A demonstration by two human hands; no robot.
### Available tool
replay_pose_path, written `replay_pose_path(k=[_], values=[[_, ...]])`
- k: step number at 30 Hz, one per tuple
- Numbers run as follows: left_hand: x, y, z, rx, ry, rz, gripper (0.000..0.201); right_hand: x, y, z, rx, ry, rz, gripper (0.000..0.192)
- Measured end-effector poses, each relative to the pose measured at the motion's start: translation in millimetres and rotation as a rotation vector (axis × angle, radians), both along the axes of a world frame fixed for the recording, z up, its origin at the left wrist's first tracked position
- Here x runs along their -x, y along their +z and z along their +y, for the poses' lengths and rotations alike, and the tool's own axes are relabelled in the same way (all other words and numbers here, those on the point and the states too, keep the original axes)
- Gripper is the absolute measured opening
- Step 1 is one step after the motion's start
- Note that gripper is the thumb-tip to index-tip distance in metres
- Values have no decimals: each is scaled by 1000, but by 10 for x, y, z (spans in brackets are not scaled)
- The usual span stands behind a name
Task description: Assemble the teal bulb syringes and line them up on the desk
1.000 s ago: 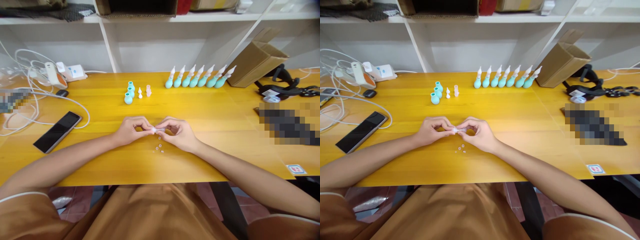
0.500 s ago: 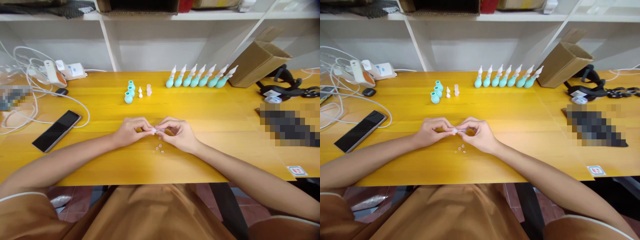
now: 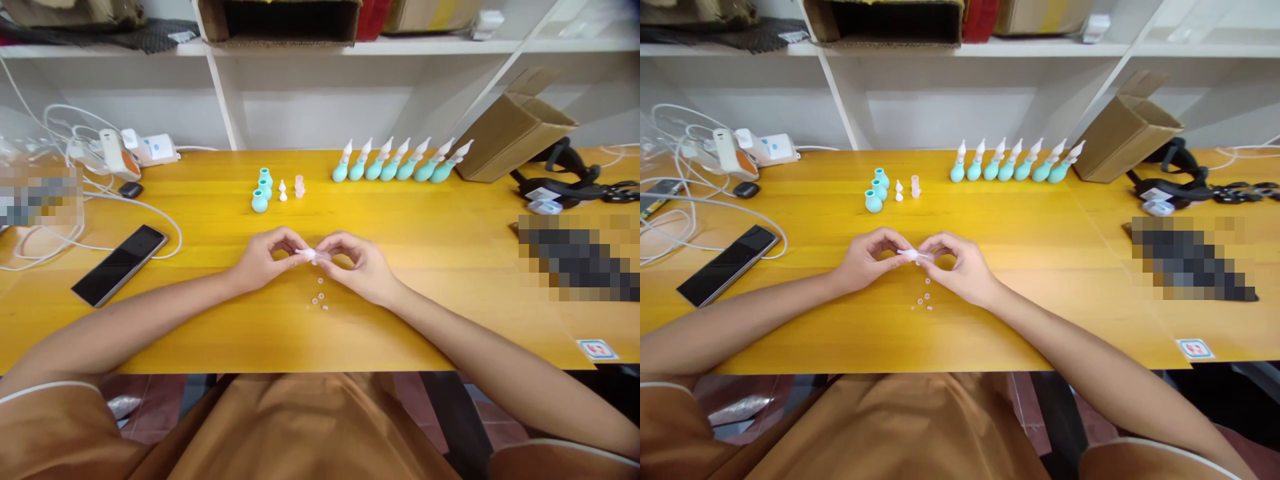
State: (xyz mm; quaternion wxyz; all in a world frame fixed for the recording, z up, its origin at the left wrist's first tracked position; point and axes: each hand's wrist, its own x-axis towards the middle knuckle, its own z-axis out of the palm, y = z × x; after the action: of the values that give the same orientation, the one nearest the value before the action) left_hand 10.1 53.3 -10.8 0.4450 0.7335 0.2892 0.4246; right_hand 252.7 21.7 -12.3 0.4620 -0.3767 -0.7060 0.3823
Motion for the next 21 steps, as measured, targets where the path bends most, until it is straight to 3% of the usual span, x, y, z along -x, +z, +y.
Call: replay_pose_path(k=[4,7,9,11,14,17,21], values=[[-4,28,-35,-12,-27,16,26,34,-24,-24,-74,-13,-106,25],[17,43,6,-54,-9,64,21,30,-12,-32,-43,-9,-128,32],[53,23,117,-124,122,79,13,1,-12,-10,31,-16,-101,35],[115,-30,296,-227,353,57,10,-39,-31,35,101,-39,-56,37],[247,-147,623,-226,677,78,37,-88,-77,114,196,-64,33,39],[386,-233,888,-165,757,121,45,-101,-104,165,266,-48,127,43],[502,-226,1025,-69,820,316,46,-87,-99,180,280,-34,208,46]])
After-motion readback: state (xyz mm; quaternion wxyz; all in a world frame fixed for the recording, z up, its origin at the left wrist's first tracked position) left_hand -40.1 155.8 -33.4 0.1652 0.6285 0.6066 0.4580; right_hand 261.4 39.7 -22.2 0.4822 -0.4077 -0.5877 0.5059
